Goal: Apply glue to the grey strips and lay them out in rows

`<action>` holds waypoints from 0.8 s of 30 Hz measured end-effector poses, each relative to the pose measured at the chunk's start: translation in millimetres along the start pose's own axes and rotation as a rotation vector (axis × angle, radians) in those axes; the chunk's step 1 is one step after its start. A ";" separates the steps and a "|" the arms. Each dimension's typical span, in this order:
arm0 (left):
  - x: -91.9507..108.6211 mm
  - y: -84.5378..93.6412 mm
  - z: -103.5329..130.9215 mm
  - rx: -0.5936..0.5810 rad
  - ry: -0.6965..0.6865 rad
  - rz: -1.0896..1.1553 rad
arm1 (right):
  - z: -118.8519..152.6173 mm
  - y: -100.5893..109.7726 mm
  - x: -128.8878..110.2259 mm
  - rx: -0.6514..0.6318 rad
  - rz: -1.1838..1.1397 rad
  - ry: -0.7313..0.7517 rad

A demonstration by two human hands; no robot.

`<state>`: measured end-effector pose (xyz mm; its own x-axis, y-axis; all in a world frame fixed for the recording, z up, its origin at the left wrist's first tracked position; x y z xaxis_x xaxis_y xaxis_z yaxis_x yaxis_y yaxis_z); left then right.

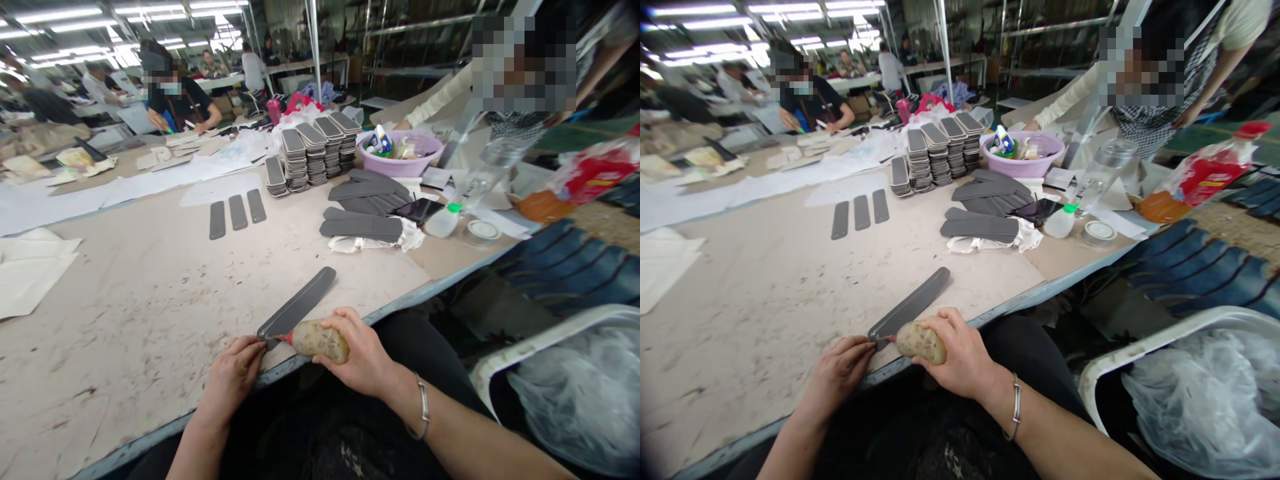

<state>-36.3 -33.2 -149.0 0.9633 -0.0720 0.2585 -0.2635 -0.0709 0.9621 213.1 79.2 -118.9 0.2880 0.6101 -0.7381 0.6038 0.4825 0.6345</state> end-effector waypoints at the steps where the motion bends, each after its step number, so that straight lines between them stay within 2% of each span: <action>1: -0.2 0.4 -0.1 0.005 -0.005 -0.003 | 1.4 5.3 2.1 0.025 0.018 -0.010; 9: 1.9 4.6 -4.2 0.016 -0.025 0.001 | 8.6 55.1 39.5 0.330 0.246 -0.211; 13: 2.7 6.0 -6.1 0.018 -0.021 -0.004 | 8.9 62.0 47.2 0.412 0.285 -0.245; 16: 1.7 4.2 -6.2 -0.004 -0.022 -0.012 | 6.1 51.0 37.6 0.373 0.194 -0.145; 19: 1.3 2.7 -6.4 -0.018 -0.020 -0.016 | 1.8 32.0 22.5 0.248 0.086 -0.057; 22: 2.6 3.1 -7.6 -0.021 -0.012 -0.018 | -1.8 18.1 13.8 0.133 0.063 -0.039; 24: 4.2 3.7 -8.6 -0.020 -0.010 -0.017 | -3.0 18.1 15.5 0.138 0.094 -0.073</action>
<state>-32.9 -25.2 -143.6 0.9670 -0.0813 0.2416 -0.2462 -0.0523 0.9678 226.3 99.2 -118.1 0.3985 0.5989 -0.6946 0.6664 0.3313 0.6679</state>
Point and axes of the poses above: each hand's wrist, its own z-axis away from the middle knuckle, its own y-axis out of the back of the hand, x = y × z, the point moved 2 cm from there along -z, towards the middle knuckle, and after that the axes turned 10 degrees about -x, right-handed, at the moved point
